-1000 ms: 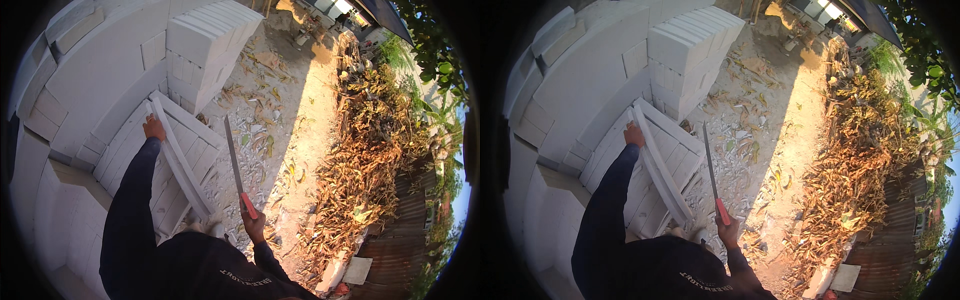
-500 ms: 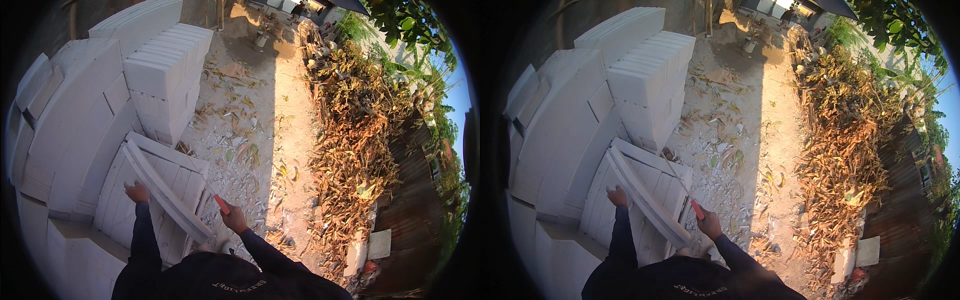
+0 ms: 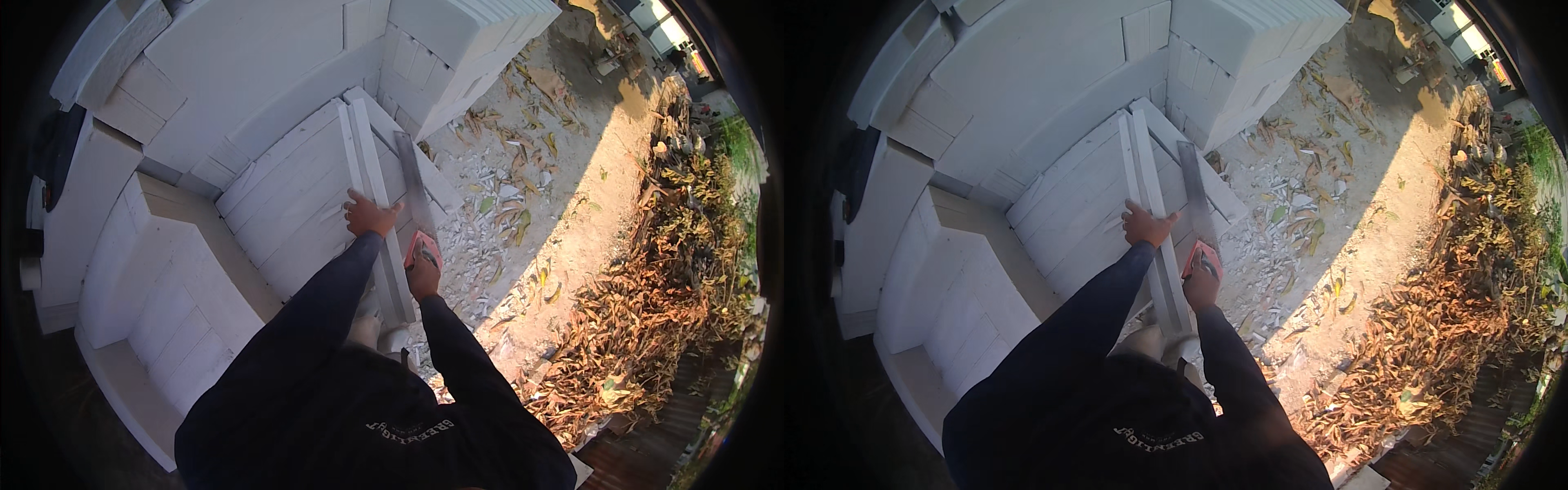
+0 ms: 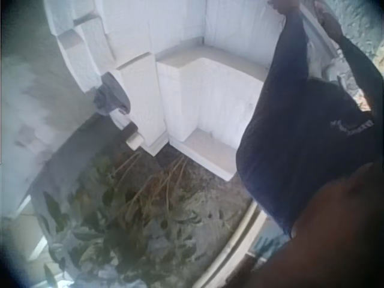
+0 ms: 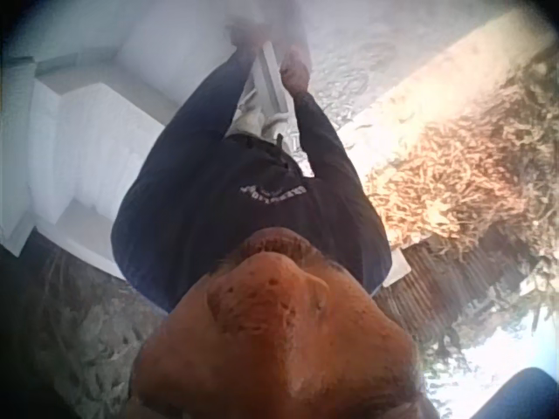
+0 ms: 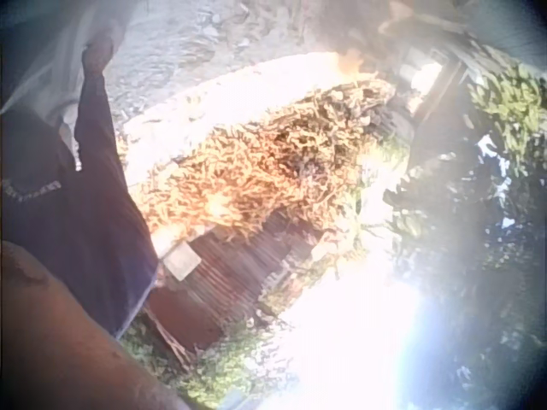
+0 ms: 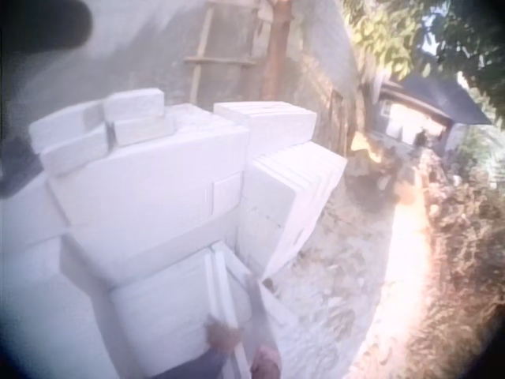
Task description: The person uses a hand saw to cut a white wooden plank resting on a stack of similar planks. They repeatedly saw through the wood, then lift and reposition the plank to continue cutting. The cut pieces are placed back onto the stack.
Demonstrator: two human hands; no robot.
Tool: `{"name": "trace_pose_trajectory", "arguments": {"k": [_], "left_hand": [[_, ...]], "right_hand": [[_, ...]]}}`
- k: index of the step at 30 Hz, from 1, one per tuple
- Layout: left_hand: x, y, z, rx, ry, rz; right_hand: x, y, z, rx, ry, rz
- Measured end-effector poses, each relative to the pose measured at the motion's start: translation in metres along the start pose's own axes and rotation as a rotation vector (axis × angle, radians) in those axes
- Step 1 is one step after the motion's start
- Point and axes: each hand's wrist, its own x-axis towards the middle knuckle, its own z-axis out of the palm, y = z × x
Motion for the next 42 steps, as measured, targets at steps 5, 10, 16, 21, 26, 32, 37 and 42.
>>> {"name": "trace_pose_trajectory", "arguments": {"k": [5,10,16,21,26,32,37,42], "left_hand": [[0.011,-0.009,0.004,-0.106,-0.096,0.012],[0.028,-0.025,-0.001,-0.188,-0.077,0.017],[0.044,-0.053,-0.021,-0.358,-0.109,-0.001],[0.052,-0.069,-0.027,-0.407,-0.121,-0.018],[0.002,-0.083,-0.039,-0.605,-0.129,-0.003],[-0.104,-0.068,-0.085,-0.788,-0.241,0.046],[-0.185,-0.031,-0.072,-0.79,-0.38,0.16],[-0.254,0.001,-0.046,-0.862,-0.541,0.254]], "right_hand": [[-0.011,0.04,-0.001,0.074,-0.042,-0.188],[-0.068,0.085,-0.02,0.228,0.072,0.041],[-0.187,0.151,0.011,0.485,0.164,0.214],[-0.224,0.14,0.005,0.495,0.016,0.321],[-0.178,0.103,-0.039,0.676,0.093,0.262],[-0.093,0.071,-0.061,1.066,-0.123,0.052],[-0.072,0.102,-0.045,1.662,-0.455,0.193],[-0.126,0.166,-0.071,1.777,-0.334,0.33]]}}
